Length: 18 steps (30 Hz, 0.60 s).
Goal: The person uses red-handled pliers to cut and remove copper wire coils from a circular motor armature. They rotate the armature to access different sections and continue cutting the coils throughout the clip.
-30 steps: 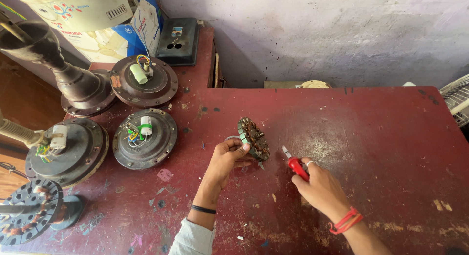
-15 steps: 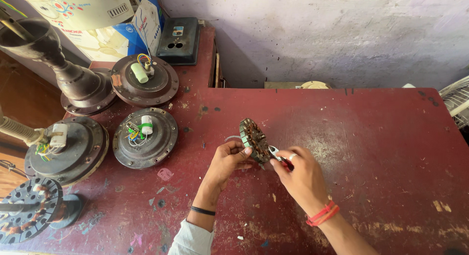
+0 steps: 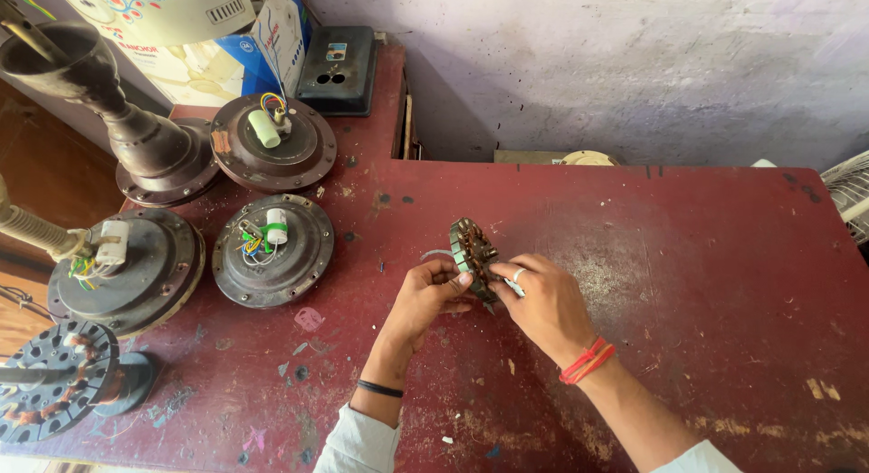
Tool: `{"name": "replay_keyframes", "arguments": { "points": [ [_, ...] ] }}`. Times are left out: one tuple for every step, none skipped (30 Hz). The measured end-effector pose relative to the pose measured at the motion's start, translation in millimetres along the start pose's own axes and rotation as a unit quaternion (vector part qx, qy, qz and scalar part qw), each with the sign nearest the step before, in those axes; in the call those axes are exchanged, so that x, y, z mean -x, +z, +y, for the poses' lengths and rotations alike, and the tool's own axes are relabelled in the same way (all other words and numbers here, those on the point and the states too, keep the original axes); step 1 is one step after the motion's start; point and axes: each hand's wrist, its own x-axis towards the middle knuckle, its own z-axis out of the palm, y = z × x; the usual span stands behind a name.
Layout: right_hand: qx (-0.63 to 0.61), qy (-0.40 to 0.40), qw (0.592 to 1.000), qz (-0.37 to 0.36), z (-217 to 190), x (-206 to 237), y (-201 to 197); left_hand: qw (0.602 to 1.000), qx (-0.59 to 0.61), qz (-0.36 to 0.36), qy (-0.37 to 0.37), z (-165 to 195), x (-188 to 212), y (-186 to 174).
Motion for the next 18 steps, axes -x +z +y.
{"name": "replay_keyframes", "arguments": {
  "points": [
    [0.000, -0.014, 1.000, 0.001, 0.4, -1.0, -1.8, 1.000, 0.002, 0.000, 0.000, -0.3, -0.4, -0.2],
    [-0.001, -0.027, 1.000, 0.002, 0.4, -1.9, -3.0, 1.000, 0.003, 0.001, 0.000, -0.7, -0.3, -0.4],
    [-0.001, -0.023, 1.000, -0.009, 0.2, -3.1, -3.7, 1.000, 0.005, 0.000, 0.000, -0.9, -0.3, -0.4],
    [-0.001, -0.019, 1.000, -0.020, -0.1, -4.0, -4.2, 1.000, 0.007, -0.001, -0.001, -1.2, -0.1, -0.2],
    [0.000, -0.015, 0.999, -0.030, -0.5, -5.2, -4.4, 1.000, 0.008, -0.002, -0.001, -0.8, -0.4, -0.4],
    [-0.002, -0.022, 0.999, -0.025, -1.2, -5.4, -4.4, 1.000, 0.008, -0.001, -0.001, -0.1, -1.0, -0.5],
    [-0.004, -0.029, 0.999, -0.020, -2.3, -5.0, -3.9, 1.000, 0.007, 0.000, -0.002, 0.3, -1.0, -0.4],
    [-0.006, -0.036, 0.999, -0.015, -3.1, -3.8, -3.6, 1.000, 0.007, 0.001, -0.003, 0.5, -0.8, -0.1],
    [-0.016, -0.042, 0.999, -0.005, -3.8, -2.3, -3.4, 1.000, 0.005, 0.002, -0.003, 0.8, -0.8, 0.1],
    [-0.026, -0.049, 0.998, 0.005, -4.0, -0.7, -3.1, 1.000, 0.003, 0.003, -0.004, 1.2, -0.9, 0.3],
    [-0.036, -0.056, 0.998, 0.014, -4.5, 0.5, -2.1, 1.000, 0.001, 0.004, -0.005, 1.5, -0.3, 0.0],
    [-0.040, -0.048, 0.998, 0.013, -4.6, 1.5, -0.5, 1.000, 0.002, 0.003, -0.003, 1.6, 0.2, 0.0],
    [-0.044, -0.040, 0.998, 0.013, -4.6, 2.3, 1.6, 1.000, 0.003, 0.002, -0.002, 1.7, 0.6, 0.1],
    [-0.048, -0.032, 0.998, 0.013, -4.2, 2.9, 3.8, 1.000, 0.004, 0.001, 0.000, 1.9, 0.8, 0.0],
    [-0.056, -0.017, 0.998, 0.007, -3.4, 2.7, 6.3, 1.000, 0.003, -0.002, 0.003, 2.1, 1.1, -0.3],
    [-0.064, -0.002, 0.998, 0.001, -2.7, 1.8, 9.3, 1.000, 0.002, -0.005, 0.005, 2.1, 1.7, -0.8],
    [-0.071, 0.012, 0.997, -0.005, -1.6, 0.7, 11.8, 1.000, 0.002, -0.008, 0.008, 1.9, 2.0, -1.1],
    [-0.084, 0.026, 0.996, -0.009, -0.6, -0.5, 14.3, 1.000, -0.001, -0.010, 0.006, 1.4, 2.7, -1.8]
  ]
}}
